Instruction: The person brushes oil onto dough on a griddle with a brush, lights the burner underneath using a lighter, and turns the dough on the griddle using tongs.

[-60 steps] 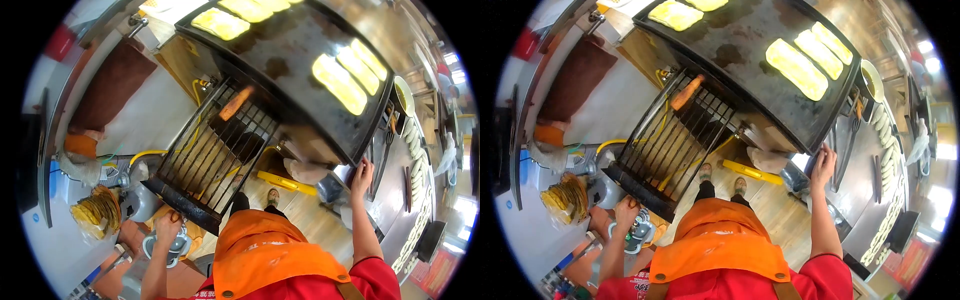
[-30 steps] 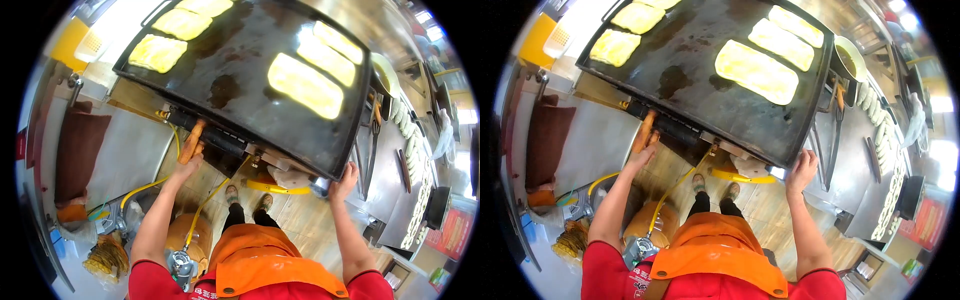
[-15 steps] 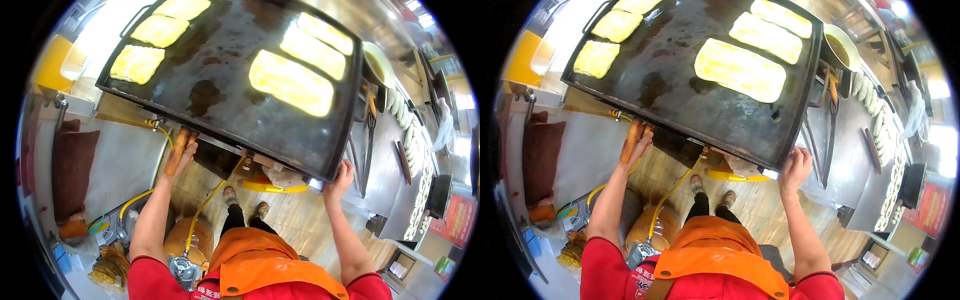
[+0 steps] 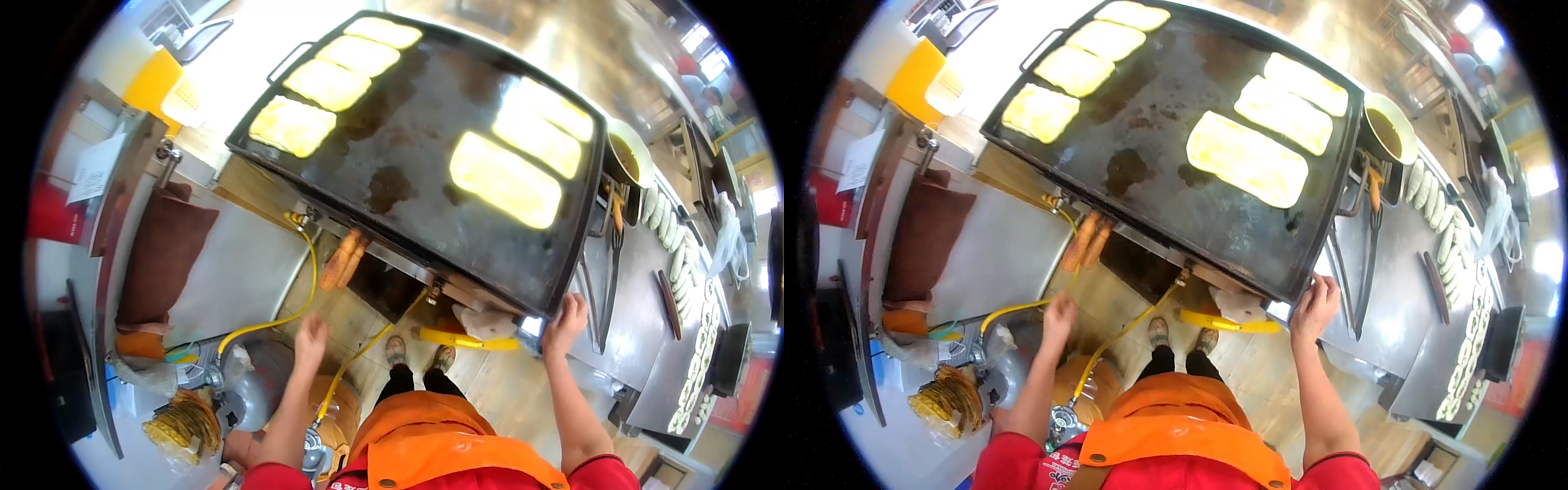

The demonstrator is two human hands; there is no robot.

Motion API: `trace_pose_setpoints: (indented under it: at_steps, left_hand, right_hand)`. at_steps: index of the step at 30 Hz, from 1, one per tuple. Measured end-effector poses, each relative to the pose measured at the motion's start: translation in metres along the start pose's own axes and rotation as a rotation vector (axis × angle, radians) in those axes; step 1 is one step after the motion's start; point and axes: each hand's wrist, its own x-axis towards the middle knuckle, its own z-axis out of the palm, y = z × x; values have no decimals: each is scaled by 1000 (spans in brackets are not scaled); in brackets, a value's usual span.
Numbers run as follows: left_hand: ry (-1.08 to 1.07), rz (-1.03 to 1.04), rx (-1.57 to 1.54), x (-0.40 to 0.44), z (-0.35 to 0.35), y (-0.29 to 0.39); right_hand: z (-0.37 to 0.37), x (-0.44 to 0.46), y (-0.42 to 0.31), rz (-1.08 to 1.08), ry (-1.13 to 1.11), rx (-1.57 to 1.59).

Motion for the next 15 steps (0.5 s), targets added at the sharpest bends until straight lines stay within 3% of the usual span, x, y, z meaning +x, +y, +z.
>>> trace_pose_setpoints:
  at_steps: [1,4,7,15]
  left_hand:
    - [-72,-175,-54,-23,-5,20]
    - [-45,-181,-152,-68,-4,13]
    - [-43,46,97,-92,-9,38]
    - [-43,263,124,-129,-47,169]
  right_hand:
    - [-3,2,-3,-1,-7,2]
    - [-7,3,-6,-4,-14,17]
    - [-6,2,-4,8,-17,35]
    - [-13,2,-9,-21,2,87]
